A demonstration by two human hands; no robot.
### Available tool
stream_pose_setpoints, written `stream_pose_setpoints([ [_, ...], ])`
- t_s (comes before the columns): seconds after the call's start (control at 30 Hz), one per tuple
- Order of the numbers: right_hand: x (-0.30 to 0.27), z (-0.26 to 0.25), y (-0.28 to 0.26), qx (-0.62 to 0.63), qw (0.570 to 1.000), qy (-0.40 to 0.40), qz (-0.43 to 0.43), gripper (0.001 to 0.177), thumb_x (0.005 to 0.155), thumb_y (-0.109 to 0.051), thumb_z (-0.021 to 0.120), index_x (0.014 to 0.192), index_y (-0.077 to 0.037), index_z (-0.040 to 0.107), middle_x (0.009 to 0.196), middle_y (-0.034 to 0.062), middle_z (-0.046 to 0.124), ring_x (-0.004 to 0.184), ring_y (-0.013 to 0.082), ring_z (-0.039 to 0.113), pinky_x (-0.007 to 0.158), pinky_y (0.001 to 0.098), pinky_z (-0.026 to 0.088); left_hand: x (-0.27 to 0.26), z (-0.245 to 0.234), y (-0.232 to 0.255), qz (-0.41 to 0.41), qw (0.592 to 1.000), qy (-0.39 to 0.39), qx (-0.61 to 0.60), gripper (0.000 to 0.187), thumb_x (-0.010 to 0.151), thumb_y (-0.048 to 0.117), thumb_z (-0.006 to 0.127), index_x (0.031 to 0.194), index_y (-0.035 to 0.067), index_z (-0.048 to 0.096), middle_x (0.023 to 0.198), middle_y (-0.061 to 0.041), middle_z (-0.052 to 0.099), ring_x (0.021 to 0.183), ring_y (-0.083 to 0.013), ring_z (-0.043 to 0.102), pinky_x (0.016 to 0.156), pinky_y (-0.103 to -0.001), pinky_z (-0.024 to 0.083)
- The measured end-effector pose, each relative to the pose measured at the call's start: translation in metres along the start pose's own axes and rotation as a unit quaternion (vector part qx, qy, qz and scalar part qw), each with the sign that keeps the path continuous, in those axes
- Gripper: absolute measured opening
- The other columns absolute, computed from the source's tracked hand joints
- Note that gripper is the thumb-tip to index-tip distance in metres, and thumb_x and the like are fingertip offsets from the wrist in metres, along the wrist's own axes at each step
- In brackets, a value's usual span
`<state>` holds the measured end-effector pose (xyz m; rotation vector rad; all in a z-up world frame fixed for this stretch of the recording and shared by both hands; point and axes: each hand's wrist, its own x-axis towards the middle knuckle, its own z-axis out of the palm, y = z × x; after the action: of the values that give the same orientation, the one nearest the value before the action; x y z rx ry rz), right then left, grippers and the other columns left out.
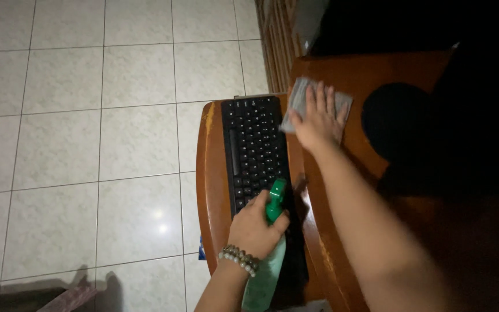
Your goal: Cleaning a computer desk, monitor, keyboard, and other objects using a spray bottle and cloth.
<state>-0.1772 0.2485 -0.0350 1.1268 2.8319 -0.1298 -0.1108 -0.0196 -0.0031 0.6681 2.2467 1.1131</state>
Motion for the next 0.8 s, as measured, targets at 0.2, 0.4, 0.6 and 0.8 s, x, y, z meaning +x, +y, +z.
stream_pose_setpoints([
  [0.2,-0.131,0.025,0.067,0.005,0.988,0.095,-0.119,0.079,0.099,-0.058,0.039,0.162,-0.013,0.026,0.171,0.0094,0.017,0.157,0.0299,0.015,0.122,0.0591,0.009,-0.016,0.024,0.011,0.040,0.999,-0.007,0.008,0.069,0.081,0.043,0.068,0.136,0.002,0.056,0.125,-0.021,0.068,0.108,-0.0400,0.068,0.091,-0.046,0.055],
  [0.4,-0.241,0.046,0.186,0.012,0.987,0.073,-0.141,0.078,0.097,-0.060,0.039,0.159,-0.015,0.026,0.168,0.0083,0.020,0.154,0.0310,0.018,0.121,0.0573,0.009,-0.028,0.043,0.033,0.021,0.997,-0.074,0.010,0.071,0.079,0.041,0.068,0.139,0.006,0.054,0.123,-0.019,0.067,0.104,-0.0394,0.068,0.087,-0.048,0.055],
  [0.6,-0.201,0.032,0.299,0.025,0.995,0.073,0.058,0.078,0.101,-0.055,0.037,0.162,-0.010,0.019,0.170,0.0132,0.019,0.152,0.0374,0.017,0.118,0.0600,0.007,-0.047,0.055,0.044,0.024,0.991,-0.126,0.033,0.065,0.078,0.041,0.068,0.132,0.006,0.058,0.112,-0.019,0.070,0.099,-0.0390,0.069,0.086,-0.048,0.056],
  [0.8,-0.210,0.030,0.200,-0.047,0.982,0.146,0.107,0.078,0.092,-0.044,0.050,0.155,-0.001,0.038,0.156,0.0206,0.040,0.143,0.0363,0.036,0.120,0.0601,0.016,-0.059,0.078,0.051,0.077,0.988,-0.115,0.063,0.060,0.079,0.042,0.071,0.126,0.006,0.062,0.109,-0.021,0.070,0.099,-0.0415,0.068,0.085,-0.050,0.055],
])
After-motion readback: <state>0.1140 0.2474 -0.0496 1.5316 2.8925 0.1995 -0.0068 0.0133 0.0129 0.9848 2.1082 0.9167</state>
